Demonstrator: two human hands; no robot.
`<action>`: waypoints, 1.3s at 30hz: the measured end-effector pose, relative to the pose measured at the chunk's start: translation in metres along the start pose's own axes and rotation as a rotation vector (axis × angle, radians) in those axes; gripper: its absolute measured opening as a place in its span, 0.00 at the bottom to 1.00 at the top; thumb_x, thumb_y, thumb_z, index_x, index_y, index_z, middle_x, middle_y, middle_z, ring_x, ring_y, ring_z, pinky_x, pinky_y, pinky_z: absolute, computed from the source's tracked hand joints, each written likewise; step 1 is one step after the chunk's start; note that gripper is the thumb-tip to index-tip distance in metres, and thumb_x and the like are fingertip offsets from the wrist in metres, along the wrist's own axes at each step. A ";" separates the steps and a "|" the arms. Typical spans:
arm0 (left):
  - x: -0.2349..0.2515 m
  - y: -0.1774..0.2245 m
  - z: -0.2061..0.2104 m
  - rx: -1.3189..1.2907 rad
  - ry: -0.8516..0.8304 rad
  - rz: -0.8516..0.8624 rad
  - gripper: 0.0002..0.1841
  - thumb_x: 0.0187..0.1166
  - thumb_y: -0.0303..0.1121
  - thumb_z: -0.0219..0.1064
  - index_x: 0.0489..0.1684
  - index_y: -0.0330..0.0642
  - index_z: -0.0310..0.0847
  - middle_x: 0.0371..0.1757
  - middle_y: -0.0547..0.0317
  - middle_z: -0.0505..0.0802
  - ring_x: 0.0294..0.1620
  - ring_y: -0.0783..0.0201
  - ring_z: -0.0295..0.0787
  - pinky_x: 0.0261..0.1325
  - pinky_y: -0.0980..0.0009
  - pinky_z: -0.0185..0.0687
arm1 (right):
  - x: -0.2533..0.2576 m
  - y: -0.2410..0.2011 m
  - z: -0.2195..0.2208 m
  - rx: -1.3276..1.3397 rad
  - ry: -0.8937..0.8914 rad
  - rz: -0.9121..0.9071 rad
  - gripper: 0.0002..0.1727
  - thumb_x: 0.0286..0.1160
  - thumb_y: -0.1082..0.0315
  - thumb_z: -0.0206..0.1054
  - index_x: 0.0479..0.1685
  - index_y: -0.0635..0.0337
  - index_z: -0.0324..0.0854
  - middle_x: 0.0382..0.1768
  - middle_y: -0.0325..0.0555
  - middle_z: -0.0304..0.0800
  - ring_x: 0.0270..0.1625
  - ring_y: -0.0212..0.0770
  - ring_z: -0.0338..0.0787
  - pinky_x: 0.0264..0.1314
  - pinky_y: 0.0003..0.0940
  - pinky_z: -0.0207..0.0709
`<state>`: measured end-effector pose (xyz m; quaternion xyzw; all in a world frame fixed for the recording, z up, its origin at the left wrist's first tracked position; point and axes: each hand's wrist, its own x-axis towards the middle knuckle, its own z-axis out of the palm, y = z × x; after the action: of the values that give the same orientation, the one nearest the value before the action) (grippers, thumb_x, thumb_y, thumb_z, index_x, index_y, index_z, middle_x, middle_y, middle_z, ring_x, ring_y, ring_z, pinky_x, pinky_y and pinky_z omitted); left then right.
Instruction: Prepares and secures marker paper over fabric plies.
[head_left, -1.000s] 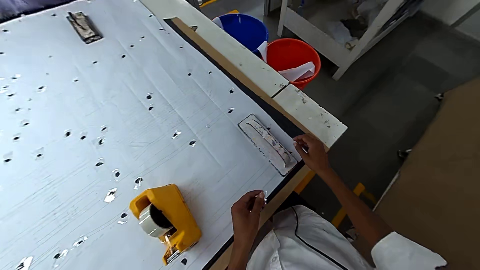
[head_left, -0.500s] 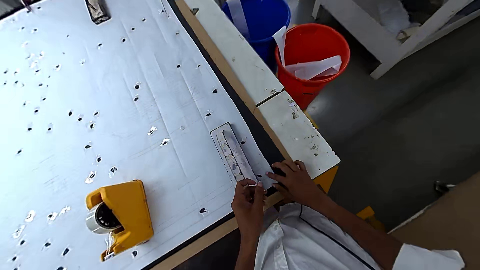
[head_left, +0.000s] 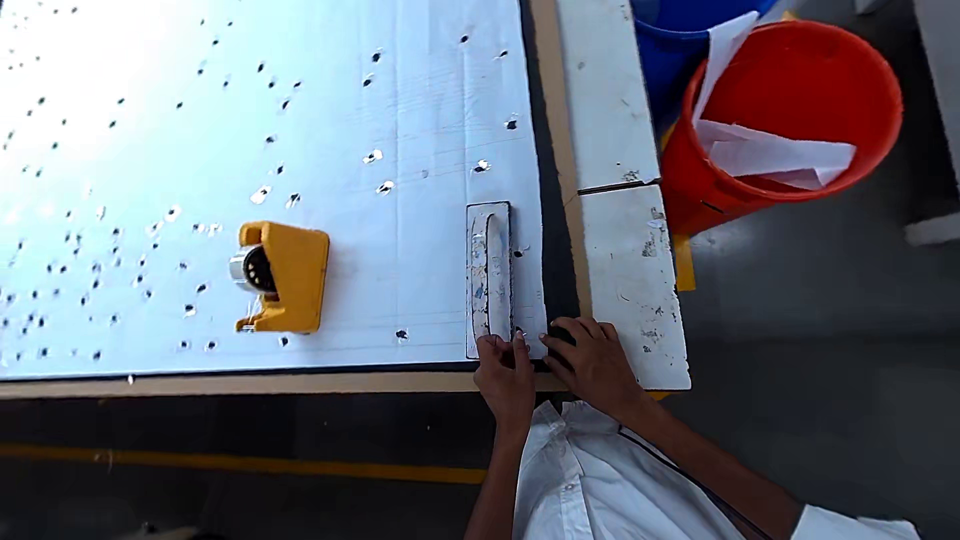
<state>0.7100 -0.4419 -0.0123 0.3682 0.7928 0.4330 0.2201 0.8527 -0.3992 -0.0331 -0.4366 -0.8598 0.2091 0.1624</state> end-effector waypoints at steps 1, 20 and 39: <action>0.000 -0.003 0.002 0.026 0.012 0.031 0.10 0.82 0.32 0.70 0.42 0.40 0.72 0.25 0.61 0.91 0.21 0.68 0.90 0.24 0.69 0.88 | 0.004 0.002 -0.002 0.000 -0.014 -0.009 0.19 0.79 0.45 0.64 0.61 0.38 0.92 0.67 0.41 0.85 0.70 0.50 0.80 0.64 0.55 0.71; 0.008 -0.026 -0.019 0.160 0.036 0.195 0.11 0.84 0.35 0.68 0.41 0.34 0.76 0.23 0.54 0.87 0.19 0.62 0.87 0.24 0.64 0.86 | 0.078 0.020 -0.006 -0.084 -0.171 -0.351 0.21 0.82 0.54 0.61 0.72 0.34 0.85 0.63 0.41 0.88 0.70 0.49 0.82 0.75 0.66 0.59; 0.000 0.039 0.009 0.436 -0.015 -0.371 0.19 0.83 0.51 0.69 0.42 0.46 0.70 0.18 0.53 0.81 0.15 0.52 0.75 0.17 0.56 0.67 | 0.068 0.052 -0.007 0.204 -0.189 -0.388 0.18 0.81 0.57 0.62 0.65 0.49 0.88 0.69 0.40 0.87 0.77 0.45 0.80 0.88 0.55 0.55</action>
<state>0.7313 -0.4232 0.0161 0.2585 0.9194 0.2019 0.2172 0.8531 -0.3138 -0.0468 -0.2230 -0.9135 0.2997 0.1615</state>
